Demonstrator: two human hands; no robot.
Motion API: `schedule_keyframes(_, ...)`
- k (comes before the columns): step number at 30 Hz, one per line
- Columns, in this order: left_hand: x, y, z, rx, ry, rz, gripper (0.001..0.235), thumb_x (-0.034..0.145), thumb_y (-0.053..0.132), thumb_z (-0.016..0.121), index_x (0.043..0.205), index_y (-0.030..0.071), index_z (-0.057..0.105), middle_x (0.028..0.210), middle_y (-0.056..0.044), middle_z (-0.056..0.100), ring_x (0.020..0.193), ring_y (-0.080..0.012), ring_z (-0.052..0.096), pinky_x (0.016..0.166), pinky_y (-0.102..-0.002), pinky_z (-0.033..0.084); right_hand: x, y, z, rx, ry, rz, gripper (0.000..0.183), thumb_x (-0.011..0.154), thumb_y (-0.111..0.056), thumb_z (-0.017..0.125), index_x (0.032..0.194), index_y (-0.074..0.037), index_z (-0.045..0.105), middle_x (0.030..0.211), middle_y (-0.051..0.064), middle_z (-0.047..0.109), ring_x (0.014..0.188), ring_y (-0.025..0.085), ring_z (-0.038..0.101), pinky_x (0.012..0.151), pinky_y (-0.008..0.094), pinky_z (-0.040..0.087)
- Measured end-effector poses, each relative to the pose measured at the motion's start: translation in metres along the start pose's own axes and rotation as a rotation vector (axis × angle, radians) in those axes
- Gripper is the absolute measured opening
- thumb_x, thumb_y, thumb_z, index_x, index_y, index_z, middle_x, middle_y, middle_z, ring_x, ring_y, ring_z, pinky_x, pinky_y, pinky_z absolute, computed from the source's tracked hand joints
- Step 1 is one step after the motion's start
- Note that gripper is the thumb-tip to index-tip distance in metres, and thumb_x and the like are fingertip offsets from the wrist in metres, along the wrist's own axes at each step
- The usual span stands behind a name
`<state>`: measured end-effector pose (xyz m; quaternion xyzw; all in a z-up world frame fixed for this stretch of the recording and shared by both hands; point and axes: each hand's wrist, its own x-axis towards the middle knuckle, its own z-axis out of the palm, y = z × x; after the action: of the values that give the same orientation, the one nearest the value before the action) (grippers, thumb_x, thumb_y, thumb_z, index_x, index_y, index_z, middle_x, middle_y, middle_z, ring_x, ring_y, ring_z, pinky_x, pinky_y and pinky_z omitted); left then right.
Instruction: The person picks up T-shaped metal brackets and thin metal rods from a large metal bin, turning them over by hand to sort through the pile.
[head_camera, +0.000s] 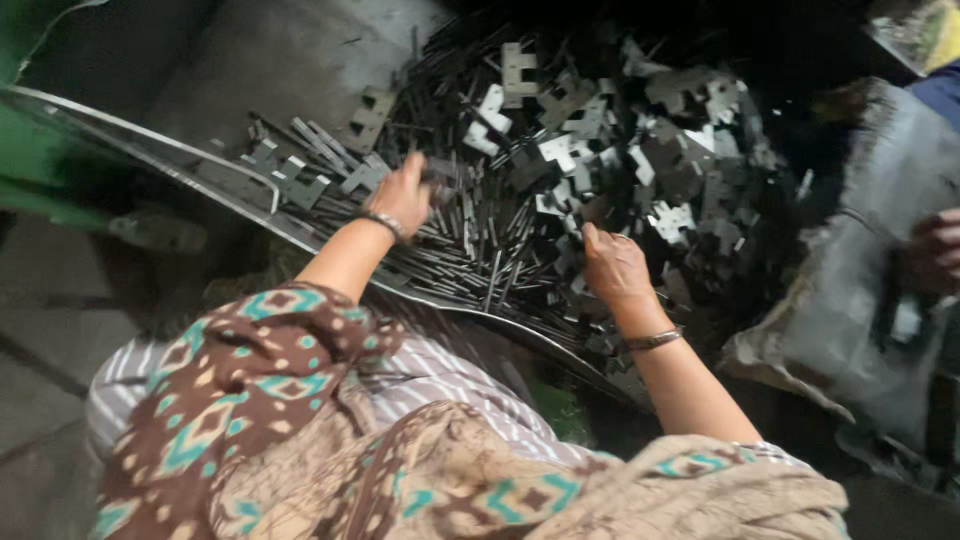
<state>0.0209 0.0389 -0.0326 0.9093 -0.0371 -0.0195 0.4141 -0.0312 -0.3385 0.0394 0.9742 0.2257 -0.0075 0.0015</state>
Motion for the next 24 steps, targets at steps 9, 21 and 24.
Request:
schedule_keyframes(9, -0.012, 0.101, -0.113, -1.881, -0.173, 0.063, 0.043, 0.091, 0.004, 0.081, 0.127, 0.004, 0.059, 0.116, -0.017, 0.068, 0.100, -0.0292, 0.072, 0.091, -0.048, 0.064, -0.009, -0.033, -0.062, 0.221, 0.193, -0.018, 0.019, 0.081, 0.000, 0.071, 0.100, -0.002, 0.071, 0.091, 0.017, 0.073, 0.084, 0.033, 0.072, 0.076, 0.040, 0.058)
schedule_keyframes(21, -0.022, 0.052, 0.027, 0.791, -0.633, 0.237, 0.020, 0.089, 0.024, 0.069, 0.104, 0.016, 0.080, 0.114, -0.012, 0.076, 0.111, -0.0306, 0.071, 0.092, -0.045, 0.056, -0.050, -0.028, -0.096, 1.712, -0.003, 0.522, 0.043, 0.082, 0.008, 0.071, 0.125, 0.008, 0.065, 0.107, 0.016, 0.074, 0.092, 0.020, 0.073, 0.082, 0.028, 0.062)
schedule_keyframes(24, -0.019, 0.048, 0.036, 0.845, -0.598, 0.387, 0.021, 0.094, 0.025, 0.062, 0.100, 0.017, 0.080, 0.111, -0.004, 0.076, 0.115, -0.0268, 0.066, 0.095, -0.045, 0.050, -0.057, -0.024, -0.080, 2.041, -0.030, 0.575, 0.057, 0.085, 0.007, 0.069, 0.140, 0.007, 0.056, 0.111, 0.016, 0.071, 0.092, 0.021, 0.072, 0.075, 0.026, 0.059)
